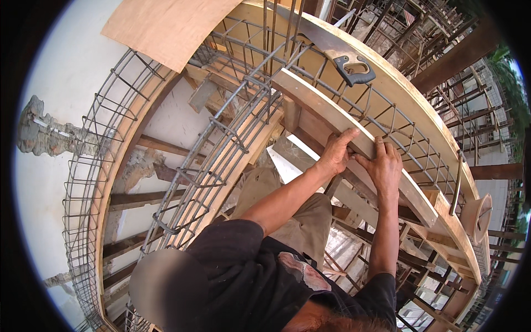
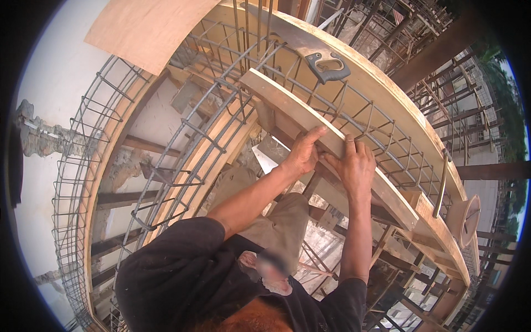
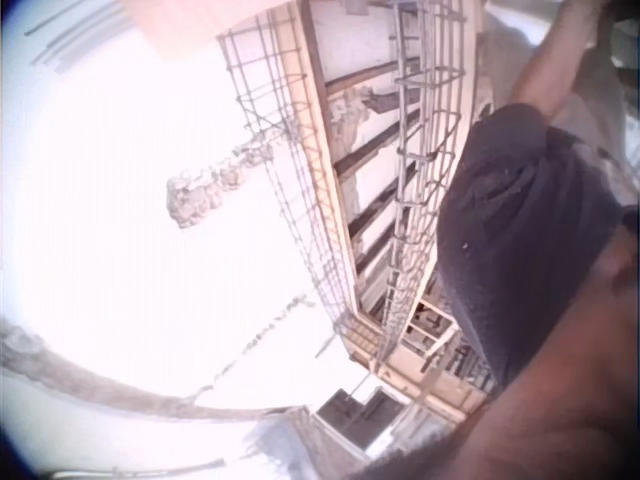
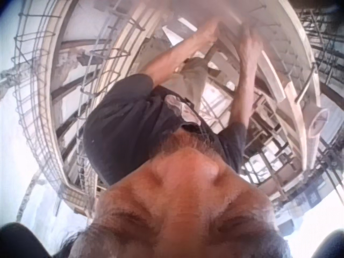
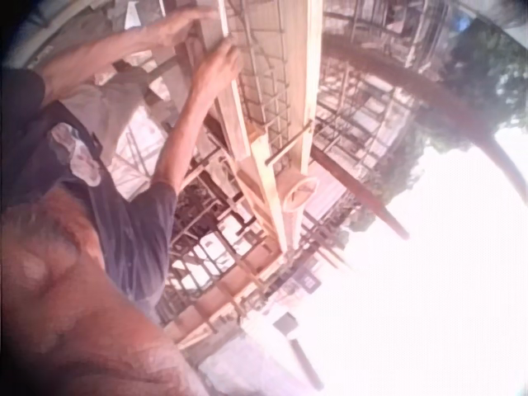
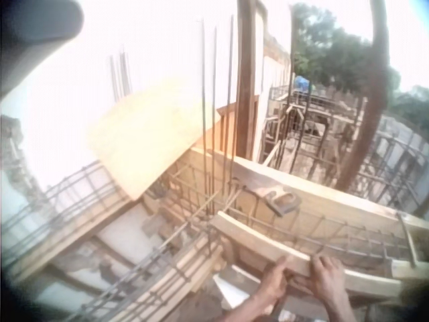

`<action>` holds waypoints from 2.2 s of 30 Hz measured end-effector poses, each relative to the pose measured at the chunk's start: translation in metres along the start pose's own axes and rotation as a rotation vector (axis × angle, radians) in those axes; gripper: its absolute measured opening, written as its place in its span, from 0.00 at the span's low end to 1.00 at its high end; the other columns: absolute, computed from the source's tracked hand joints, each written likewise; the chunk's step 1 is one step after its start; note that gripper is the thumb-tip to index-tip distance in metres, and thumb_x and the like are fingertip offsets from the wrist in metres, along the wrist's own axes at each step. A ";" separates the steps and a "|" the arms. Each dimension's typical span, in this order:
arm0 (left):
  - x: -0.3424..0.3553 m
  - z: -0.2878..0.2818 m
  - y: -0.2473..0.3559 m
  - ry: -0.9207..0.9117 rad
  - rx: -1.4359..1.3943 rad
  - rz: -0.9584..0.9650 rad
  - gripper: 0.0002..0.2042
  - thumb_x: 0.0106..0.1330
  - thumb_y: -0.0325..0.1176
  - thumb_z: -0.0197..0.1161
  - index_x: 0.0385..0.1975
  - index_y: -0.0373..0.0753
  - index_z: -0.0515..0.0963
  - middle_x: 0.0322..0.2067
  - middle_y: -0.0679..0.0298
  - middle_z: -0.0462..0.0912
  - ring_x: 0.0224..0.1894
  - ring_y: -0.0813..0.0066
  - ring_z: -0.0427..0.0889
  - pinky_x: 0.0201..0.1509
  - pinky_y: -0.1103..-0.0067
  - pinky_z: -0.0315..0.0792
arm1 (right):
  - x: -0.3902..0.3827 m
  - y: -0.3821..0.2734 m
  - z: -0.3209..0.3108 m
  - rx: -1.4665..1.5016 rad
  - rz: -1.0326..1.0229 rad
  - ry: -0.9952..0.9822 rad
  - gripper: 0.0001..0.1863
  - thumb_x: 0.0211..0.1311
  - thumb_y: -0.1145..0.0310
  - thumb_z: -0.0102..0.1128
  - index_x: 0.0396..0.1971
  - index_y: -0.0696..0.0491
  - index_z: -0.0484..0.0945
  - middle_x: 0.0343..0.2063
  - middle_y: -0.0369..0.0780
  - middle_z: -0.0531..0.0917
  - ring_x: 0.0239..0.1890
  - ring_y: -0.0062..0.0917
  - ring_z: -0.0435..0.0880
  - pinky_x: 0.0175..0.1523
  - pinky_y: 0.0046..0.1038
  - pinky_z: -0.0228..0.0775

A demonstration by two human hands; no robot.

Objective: The person saws a piece of plywood with a hand saw, carries it across a construction site, and then fits and hammers a wooden form into place on a concrete support structure.

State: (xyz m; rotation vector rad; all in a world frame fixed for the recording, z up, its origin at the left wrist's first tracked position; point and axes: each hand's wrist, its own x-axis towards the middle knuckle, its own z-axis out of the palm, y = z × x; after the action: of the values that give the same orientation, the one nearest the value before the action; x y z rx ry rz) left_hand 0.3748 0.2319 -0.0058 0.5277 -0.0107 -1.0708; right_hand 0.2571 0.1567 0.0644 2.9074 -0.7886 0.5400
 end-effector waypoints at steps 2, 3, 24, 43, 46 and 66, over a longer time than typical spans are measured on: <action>0.006 -0.003 0.000 0.014 0.006 0.081 0.19 0.59 0.43 0.72 0.46 0.41 0.78 0.38 0.65 0.82 0.39 0.71 0.83 0.33 0.74 0.78 | 0.004 0.001 0.005 -0.010 -0.024 0.022 0.40 0.37 0.47 0.80 0.49 0.58 0.80 0.33 0.45 0.82 0.38 0.39 0.83 0.43 0.39 0.75; 0.008 -0.007 0.002 0.021 0.001 0.084 0.19 0.59 0.43 0.72 0.46 0.41 0.78 0.38 0.65 0.82 0.39 0.71 0.83 0.33 0.74 0.78 | 0.006 0.001 0.007 0.007 -0.030 0.019 0.40 0.36 0.46 0.80 0.49 0.58 0.80 0.32 0.45 0.82 0.37 0.39 0.83 0.42 0.39 0.75; 0.049 0.008 -0.010 0.100 0.251 0.013 0.38 0.54 0.45 0.72 0.64 0.40 0.63 0.62 0.53 0.68 0.63 0.50 0.71 0.62 0.49 0.74 | -0.198 0.053 0.029 0.954 1.014 0.810 0.23 0.64 0.68 0.64 0.58 0.58 0.73 0.45 0.45 0.81 0.47 0.33 0.82 0.55 0.31 0.74; 0.060 -0.008 0.017 0.045 0.341 0.098 0.39 0.57 0.47 0.70 0.65 0.36 0.63 0.62 0.49 0.71 0.64 0.48 0.71 0.65 0.51 0.72 | -0.233 0.150 0.088 0.526 1.138 0.289 0.26 0.71 0.57 0.56 0.54 0.65 0.68 0.31 0.62 0.81 0.40 0.55 0.83 0.43 0.46 0.75; 0.058 -0.001 0.010 0.059 0.375 0.122 0.39 0.57 0.47 0.70 0.66 0.35 0.63 0.62 0.50 0.70 0.65 0.48 0.70 0.66 0.52 0.71 | -0.268 0.171 0.113 0.720 1.010 0.369 0.29 0.70 0.53 0.56 0.56 0.64 0.70 0.42 0.57 0.83 0.46 0.53 0.83 0.53 0.44 0.75; 0.063 -0.009 0.026 0.119 0.412 0.112 0.38 0.58 0.48 0.71 0.62 0.29 0.67 0.60 0.48 0.74 0.63 0.50 0.74 0.68 0.56 0.71 | -0.244 0.236 0.232 0.911 1.698 1.492 0.42 0.75 0.35 0.32 0.74 0.53 0.47 0.73 0.53 0.53 0.73 0.44 0.59 0.76 0.37 0.48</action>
State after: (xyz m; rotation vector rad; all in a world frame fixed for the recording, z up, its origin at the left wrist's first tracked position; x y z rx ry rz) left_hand 0.4295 0.1926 -0.0184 0.9509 -0.1577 -0.9279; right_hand 0.0142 0.0295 -0.2421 0.2790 -2.4263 2.8095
